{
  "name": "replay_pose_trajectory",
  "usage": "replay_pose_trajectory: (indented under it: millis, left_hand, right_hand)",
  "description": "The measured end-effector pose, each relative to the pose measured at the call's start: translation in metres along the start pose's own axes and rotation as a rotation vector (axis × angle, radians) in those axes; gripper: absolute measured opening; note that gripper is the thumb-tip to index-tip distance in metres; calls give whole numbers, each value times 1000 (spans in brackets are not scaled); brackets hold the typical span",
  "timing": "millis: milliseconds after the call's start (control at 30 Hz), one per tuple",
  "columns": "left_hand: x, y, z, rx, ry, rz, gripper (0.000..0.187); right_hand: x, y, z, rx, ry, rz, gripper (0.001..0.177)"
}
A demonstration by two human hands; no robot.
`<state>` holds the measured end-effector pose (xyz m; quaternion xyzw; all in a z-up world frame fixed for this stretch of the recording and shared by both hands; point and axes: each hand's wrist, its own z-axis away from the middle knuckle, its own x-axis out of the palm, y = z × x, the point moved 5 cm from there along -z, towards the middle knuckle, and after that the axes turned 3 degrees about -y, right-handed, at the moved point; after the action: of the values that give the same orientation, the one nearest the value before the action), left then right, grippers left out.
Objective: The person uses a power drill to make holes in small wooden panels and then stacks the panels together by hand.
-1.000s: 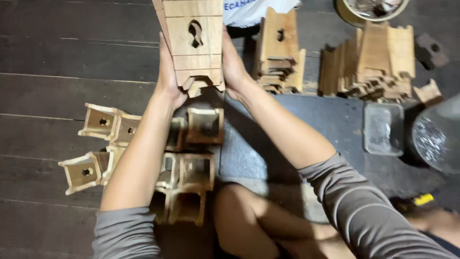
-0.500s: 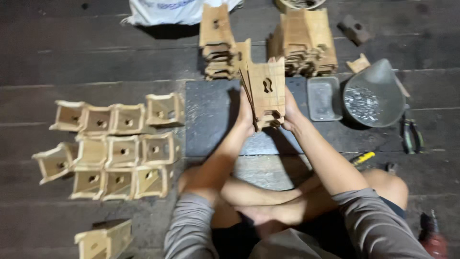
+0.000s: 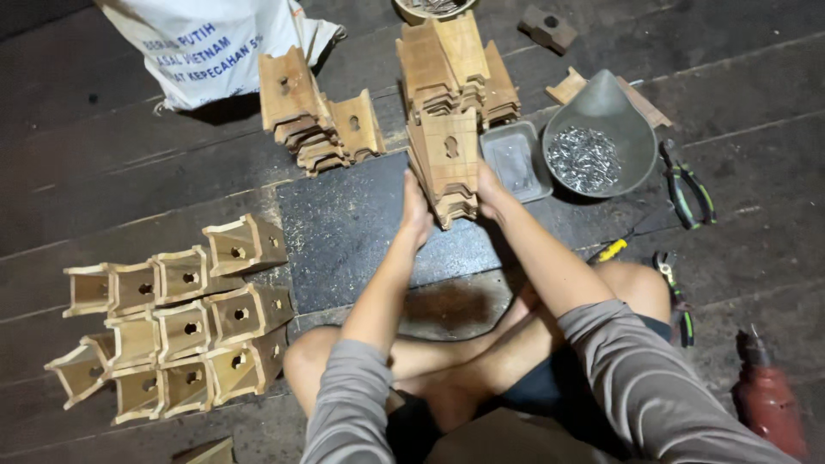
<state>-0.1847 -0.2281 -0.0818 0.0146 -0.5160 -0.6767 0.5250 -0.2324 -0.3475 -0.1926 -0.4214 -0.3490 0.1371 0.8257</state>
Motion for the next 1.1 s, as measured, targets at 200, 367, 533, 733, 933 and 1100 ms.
replay_pose_trajectory:
  millis: [200, 367, 533, 733, 933, 1100]
  left_hand:
    - [-24, 66, 48, 791, -31, -1483, 92]
    - [43, 96, 32, 1439, -441, -2208, 75]
    - [81, 54, -44, 681, -785, -2890, 56]
    - [98, 76, -12, 688, -771, -2939, 90]
    - [78, 110, 45, 1084, -512, -2543, 120]
    - [-6, 118, 119, 491, -123, -2021, 115]
  right_hand:
    - [-69, -34, 99, -211, 154, 76, 36]
    - [-127, -111, 338, -865, 277, 623, 33]
    - [-282, -96, 472, -852, 623, 1151, 26]
    - [-469, 27, 578, -270, 1287, 1408, 76]
    - [-497, 80, 579, -43, 1474, 391, 66]
    - [-515, 89, 567, -95, 805, -565, 59]
